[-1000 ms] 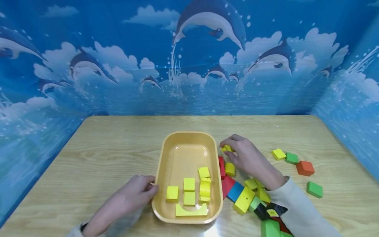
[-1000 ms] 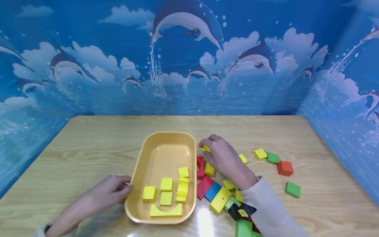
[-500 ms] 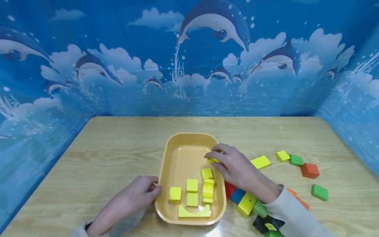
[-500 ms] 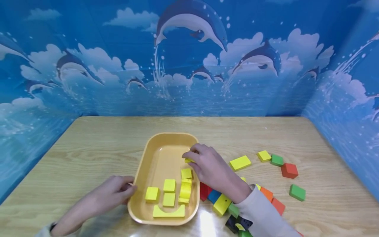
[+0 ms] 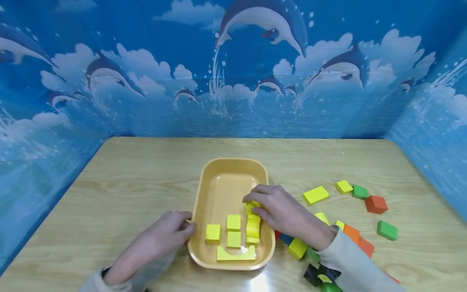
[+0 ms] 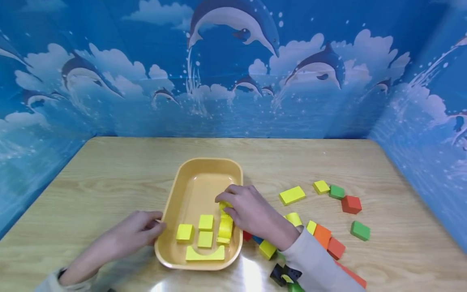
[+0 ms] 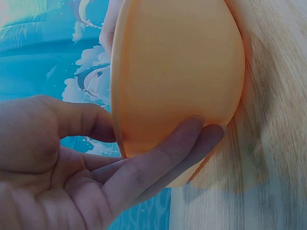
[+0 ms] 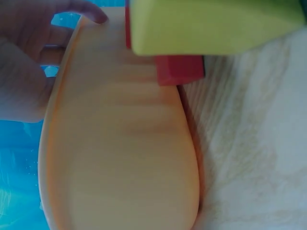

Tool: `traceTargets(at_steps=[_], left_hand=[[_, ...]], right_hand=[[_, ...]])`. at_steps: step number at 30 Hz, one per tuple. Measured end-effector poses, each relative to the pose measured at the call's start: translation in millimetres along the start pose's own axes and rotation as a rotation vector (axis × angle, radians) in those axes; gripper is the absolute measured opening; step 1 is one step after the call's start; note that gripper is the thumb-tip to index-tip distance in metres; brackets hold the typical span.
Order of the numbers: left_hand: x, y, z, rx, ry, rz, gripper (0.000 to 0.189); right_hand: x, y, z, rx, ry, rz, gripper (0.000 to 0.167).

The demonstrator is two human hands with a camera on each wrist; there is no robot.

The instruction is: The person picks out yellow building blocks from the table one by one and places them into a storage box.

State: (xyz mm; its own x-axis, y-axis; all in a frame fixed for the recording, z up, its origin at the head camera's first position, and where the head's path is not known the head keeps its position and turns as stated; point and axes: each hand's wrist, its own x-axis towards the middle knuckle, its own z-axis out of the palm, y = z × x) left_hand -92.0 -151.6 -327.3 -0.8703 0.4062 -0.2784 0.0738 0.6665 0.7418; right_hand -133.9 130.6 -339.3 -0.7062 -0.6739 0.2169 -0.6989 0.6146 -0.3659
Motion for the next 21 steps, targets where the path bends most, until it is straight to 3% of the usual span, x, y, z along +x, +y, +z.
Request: traceTargets(at_steps=[9, 16, 21], left_hand=[[-2.7, -0.8, -3.6, 0.020, 0.013, 0.041, 0.013], [-2.7, -0.3, -2.9, 0.020, 0.013, 0.055, 0.014], [-1.6, 3.0, -0.8, 0.011, 0.013, 0.027, 0.015]], right_hand=[[2.6, -7.5, 4.3, -0.005, -0.016, 0.074, 0.025], [2.8, -8.3, 8.4, -0.032, 0.007, 0.038, 0.029], [1.1, -7.4, 8.1, -0.039, -0.003, 0.041, 0.029]])
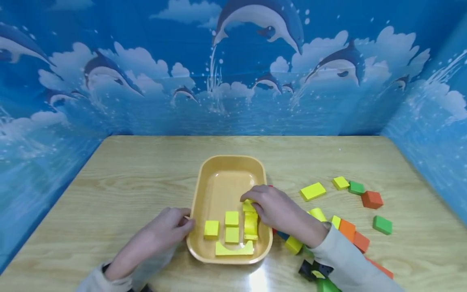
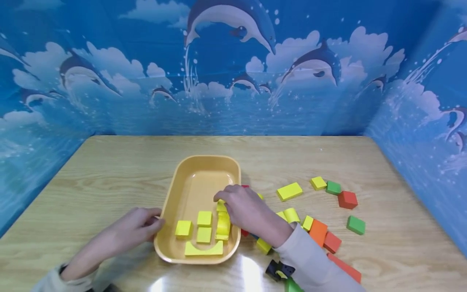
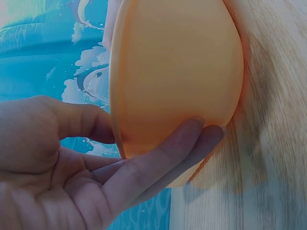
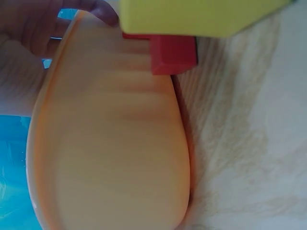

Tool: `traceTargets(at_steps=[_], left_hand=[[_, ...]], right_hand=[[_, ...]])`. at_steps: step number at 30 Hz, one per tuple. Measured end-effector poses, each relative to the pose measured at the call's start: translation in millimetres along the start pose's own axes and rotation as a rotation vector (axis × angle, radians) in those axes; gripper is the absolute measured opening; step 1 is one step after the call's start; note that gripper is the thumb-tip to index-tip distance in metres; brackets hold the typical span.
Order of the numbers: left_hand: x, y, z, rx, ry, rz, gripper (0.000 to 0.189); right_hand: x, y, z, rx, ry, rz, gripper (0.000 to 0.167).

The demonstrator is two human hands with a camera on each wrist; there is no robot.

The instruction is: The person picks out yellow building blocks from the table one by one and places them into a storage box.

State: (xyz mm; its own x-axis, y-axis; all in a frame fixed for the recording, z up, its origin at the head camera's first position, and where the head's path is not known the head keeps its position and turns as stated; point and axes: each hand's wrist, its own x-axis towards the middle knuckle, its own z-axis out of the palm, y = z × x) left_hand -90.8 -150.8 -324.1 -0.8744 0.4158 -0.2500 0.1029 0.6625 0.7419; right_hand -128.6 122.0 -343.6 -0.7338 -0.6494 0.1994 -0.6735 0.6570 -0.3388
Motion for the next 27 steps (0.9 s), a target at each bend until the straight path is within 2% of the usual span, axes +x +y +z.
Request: traceTargets(at_steps=[6, 17, 27], left_hand=[[1.1, 2.3, 0.3, 0.000, 0.006, -0.033, 0.013], [0.2, 0.9, 1.3, -0.022, 0.005, -0.036, 0.016], [0.9, 1.8, 1.1, -0.007, 0.007, -0.041, 0.017]], right_hand=[[0.0, 0.5, -1.3, 0.011, -0.012, 0.005, 0.030], [1.0, -1.8, -3.6, 0.020, -0.052, 0.040, 0.027], [-0.6, -3.0, -4.4, 0.056, -0.028, 0.009, 0.032]])
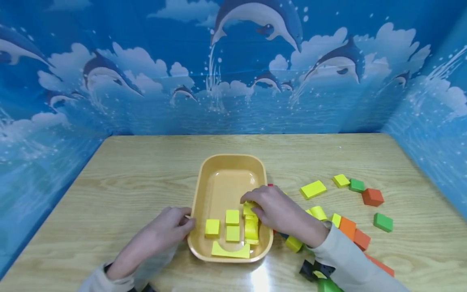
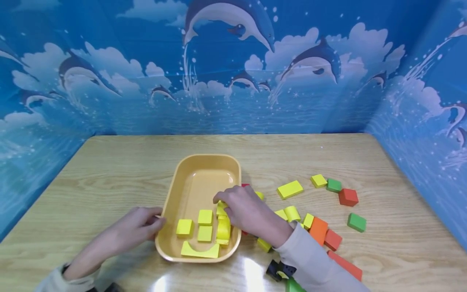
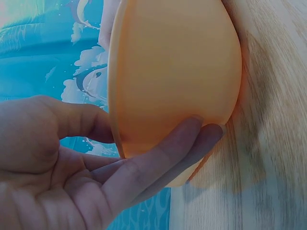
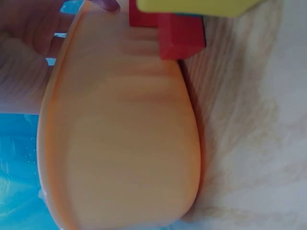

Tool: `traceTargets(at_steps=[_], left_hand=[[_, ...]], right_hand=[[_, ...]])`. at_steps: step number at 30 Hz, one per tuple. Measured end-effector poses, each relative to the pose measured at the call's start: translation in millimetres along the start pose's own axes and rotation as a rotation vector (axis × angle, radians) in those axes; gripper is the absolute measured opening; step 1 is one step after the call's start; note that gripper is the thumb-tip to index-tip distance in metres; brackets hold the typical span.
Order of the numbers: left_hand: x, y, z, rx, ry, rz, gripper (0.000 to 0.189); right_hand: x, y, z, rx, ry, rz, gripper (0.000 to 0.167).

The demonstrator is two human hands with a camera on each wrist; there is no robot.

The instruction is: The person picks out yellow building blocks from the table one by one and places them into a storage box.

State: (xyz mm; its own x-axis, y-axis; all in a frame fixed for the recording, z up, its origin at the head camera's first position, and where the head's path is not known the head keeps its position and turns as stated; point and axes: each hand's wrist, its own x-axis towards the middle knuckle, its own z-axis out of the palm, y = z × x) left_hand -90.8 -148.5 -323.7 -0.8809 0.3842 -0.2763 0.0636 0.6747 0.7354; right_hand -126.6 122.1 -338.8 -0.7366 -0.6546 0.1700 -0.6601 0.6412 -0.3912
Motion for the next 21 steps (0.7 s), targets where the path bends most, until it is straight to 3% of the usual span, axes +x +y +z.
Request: traceTargets(at_steps=[7, 12, 21], left_hand=[[0.5, 2.3, 0.0, -0.005, -0.002, -0.065, 0.018], [1.6, 4.3, -1.2, -0.004, 0.001, -0.110, 0.019], [0.5, 2.0, 0.1, -0.004, -0.006, -0.081, 0.018]], right_hand=[[-2.5, -3.6, 0.9, 0.063, -0.066, -0.010, 0.036], [-3.0, -9.3, 1.0, 0.134, -0.182, 0.063, 0.041], [-2.8, -11.6, 0.7, 0.126, -0.203, 0.084, 0.049]])
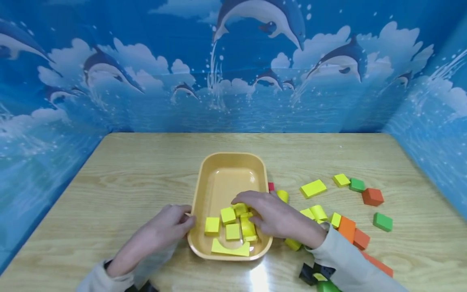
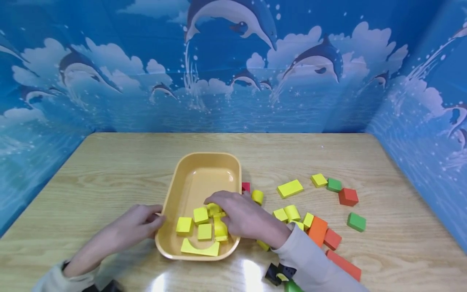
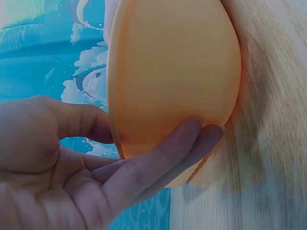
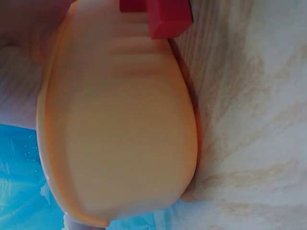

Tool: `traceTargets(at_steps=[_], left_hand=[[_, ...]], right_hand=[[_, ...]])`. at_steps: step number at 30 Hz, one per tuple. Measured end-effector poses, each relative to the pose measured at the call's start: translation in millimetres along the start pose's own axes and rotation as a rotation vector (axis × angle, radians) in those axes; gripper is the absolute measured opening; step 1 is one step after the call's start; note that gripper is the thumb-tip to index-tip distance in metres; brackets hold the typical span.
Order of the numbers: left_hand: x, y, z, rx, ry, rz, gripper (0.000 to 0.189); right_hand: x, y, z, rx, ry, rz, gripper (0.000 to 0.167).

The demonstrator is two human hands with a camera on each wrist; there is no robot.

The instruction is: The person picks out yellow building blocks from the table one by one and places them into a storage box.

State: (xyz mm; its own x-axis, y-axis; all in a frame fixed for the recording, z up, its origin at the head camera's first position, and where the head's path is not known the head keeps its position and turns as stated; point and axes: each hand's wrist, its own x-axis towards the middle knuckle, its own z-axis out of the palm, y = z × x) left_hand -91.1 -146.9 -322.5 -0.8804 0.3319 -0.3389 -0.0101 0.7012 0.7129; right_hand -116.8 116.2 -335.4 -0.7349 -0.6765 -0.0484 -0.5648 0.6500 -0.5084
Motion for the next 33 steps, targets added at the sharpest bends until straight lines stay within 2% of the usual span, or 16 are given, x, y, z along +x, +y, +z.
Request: traceTargets(at_steps=[3, 9, 16, 21, 26, 33], left_hand=[[0.2, -0.1, 0.6, -0.007, -0.004, 0.009, 0.022], [-0.7, -0.6, 0.3, -0.008, 0.006, 0.068, 0.028], [-0.1, -0.6, 1.6, -0.004, 0.020, 0.037, 0.027], [-0.9, -2.0, 1.6, 0.007, 0.012, 0.074, 0.019], [-0.4, -2.3, 2.0, 0.015, 0.012, 0.100, 0.020], [-0.2, -1.1, 3.0, 0.022, 0.023, 0.074, 0.025]], right_hand=[[-0.4, 0.1, 0.1, -0.018, -0.016, 0.006, 0.051], [0.6, -0.1, 0.3, -0.036, -0.038, -0.009, 0.052], [-0.5, -0.1, 1.6, -0.069, -0.042, -0.009, 0.044], [-2.4, 0.6, 1.7, -0.171, -0.040, -0.048, 0.042], [-3.6, 1.3, 1.6, -0.267, -0.054, -0.063, 0.043], [-5.4, -0.2, 2.1, -0.269, -0.028, -0.043, 0.039]])
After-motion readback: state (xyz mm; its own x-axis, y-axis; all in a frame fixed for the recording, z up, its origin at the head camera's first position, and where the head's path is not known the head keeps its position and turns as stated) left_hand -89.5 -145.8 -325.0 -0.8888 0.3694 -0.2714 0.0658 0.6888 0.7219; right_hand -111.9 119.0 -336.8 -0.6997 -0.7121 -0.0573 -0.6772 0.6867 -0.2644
